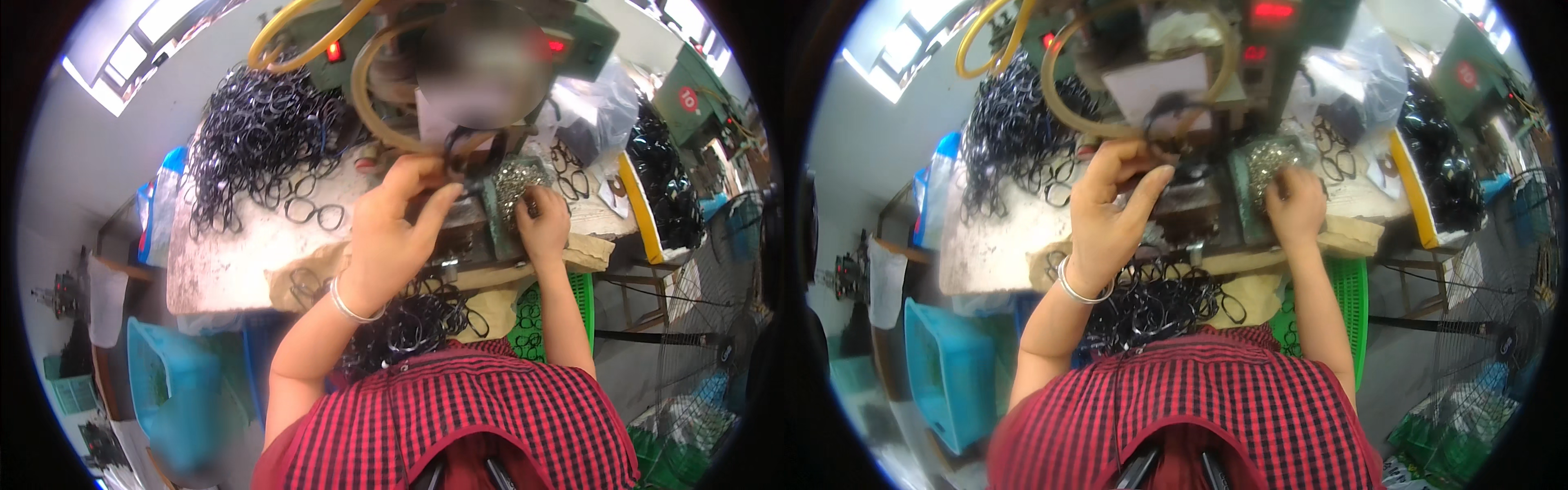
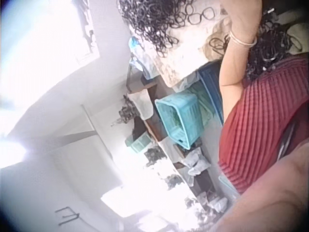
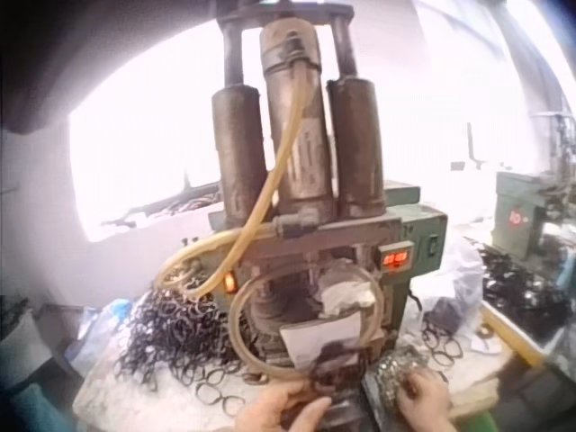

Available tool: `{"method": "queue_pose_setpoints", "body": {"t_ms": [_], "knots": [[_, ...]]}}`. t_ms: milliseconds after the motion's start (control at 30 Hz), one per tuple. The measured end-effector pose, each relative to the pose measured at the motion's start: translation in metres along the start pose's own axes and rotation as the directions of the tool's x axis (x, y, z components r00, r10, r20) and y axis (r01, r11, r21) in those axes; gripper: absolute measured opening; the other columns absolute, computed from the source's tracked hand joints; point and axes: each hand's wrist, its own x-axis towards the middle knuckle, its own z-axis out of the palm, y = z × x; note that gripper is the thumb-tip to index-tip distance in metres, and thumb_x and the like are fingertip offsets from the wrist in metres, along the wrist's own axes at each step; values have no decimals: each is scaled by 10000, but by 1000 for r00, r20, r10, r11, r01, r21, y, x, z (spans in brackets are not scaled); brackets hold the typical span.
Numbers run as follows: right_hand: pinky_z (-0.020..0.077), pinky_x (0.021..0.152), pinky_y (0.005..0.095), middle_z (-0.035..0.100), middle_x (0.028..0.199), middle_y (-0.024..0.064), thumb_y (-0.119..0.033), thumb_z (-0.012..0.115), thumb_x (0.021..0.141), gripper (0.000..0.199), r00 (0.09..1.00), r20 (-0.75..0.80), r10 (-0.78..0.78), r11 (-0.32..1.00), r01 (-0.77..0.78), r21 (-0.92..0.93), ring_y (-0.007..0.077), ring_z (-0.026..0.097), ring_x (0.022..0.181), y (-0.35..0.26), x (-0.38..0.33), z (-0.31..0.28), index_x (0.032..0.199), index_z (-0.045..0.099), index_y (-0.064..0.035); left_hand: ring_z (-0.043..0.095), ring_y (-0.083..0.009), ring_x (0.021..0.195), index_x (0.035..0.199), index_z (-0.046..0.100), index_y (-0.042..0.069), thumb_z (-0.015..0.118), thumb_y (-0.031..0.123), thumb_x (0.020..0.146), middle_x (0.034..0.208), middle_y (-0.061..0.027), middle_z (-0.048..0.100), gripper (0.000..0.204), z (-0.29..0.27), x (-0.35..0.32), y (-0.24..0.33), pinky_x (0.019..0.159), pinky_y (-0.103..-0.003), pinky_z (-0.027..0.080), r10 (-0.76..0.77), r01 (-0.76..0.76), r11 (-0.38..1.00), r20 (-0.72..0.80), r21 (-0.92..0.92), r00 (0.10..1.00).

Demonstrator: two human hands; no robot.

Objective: The person repeatedly picks black plastic rings and small metal pieces from piles on a workbench, places them into a press machine, and removes the assembled keychains. The process is continuous and repetitive throughout the clip.

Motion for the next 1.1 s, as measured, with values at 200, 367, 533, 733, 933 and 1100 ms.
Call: {"method": "queue_pose_setpoints", "body": {"t_ms": [200, 367, 533, 733, 933, 1100], "knots": [[522, 731, 349, 708, 854, 109, -122, 692, 857, 128, 990, -7, 141, 964, -136, 228, 259, 676, 772, 11, -6, -7, 964, 701, -53, 572, -292, 1120, 1117, 622, 20, 801, 272, 848, 1187, -138, 606, 410, -49, -60, -12, 1001, -411, 461, -236, -68, 846, 485, 530, 842], [520, 737, 312, 718, 858, 80, -146, 689, 914, 214, 959, 95, 268, 912, -284, 296, 176, 664, 760, 0, -3, 8, 1110, 725, -70, 467, -411, 1286, 1377, 545, 108, 826, 383, 739, 1542, -90, 420, 749, -87, -130, -44, 1165, -662, 226, -459, -314, 622, 659, 717, 596], [518, 752, 302, 727, 869, 79, -146, 695, 907, 169, 970, 91, 226, 904, -244, 352, 172, 674, 790, 1, -3, 11, 1048, 743, -68, 560, -303, 1182, 1202, 711, 141, 778, 544, 717, 1245, -95, 649, 634, -174, -175, -53, 1064, -500, 391, -782, -445, 420, 564, 791, 266], [524, 765, 332, 731, 885, 97, -114, 689, 884, 125, 956, 197, 216, 934, -261, 243, 219, 688, 810, -7, 7, 8, 982, 736, -52, 692, -335, 850, 1032, 756, 87, 775, 460, 764, 907, -137, 729, 460, -220, -178, -84, 783, -390, 555, -918, -231, 375, 394, 898, 40], [527, 794, 311, 744, 950, 118, -76, 639, 923, 162, 932, 148, 332, 871, -363, 331, 200, 709, 865, 4, -12, -8, 1062, 699, -17, 675, -130, 828, 1015, 680, -14, 685, 99, 936, 871, -70, 715, 137, -137, -103, -79, 764, -270, 532, -542, 482, 797, 79, 365, 837], [530, 855, 265, 748, 991, 102, -15, 631, 936, 133, 931, 329, 158, 582, -357, 730, 145, 704, 963, -55, 0, -50, 1048, 676, 40, 679, -144, 809, 1032, 651, -24, 626, 72, 988, 880, -82, 710, 108, -100, -75, -82, 718, -257, 537, -451, 449, 892, -61, -43, 890]]}}
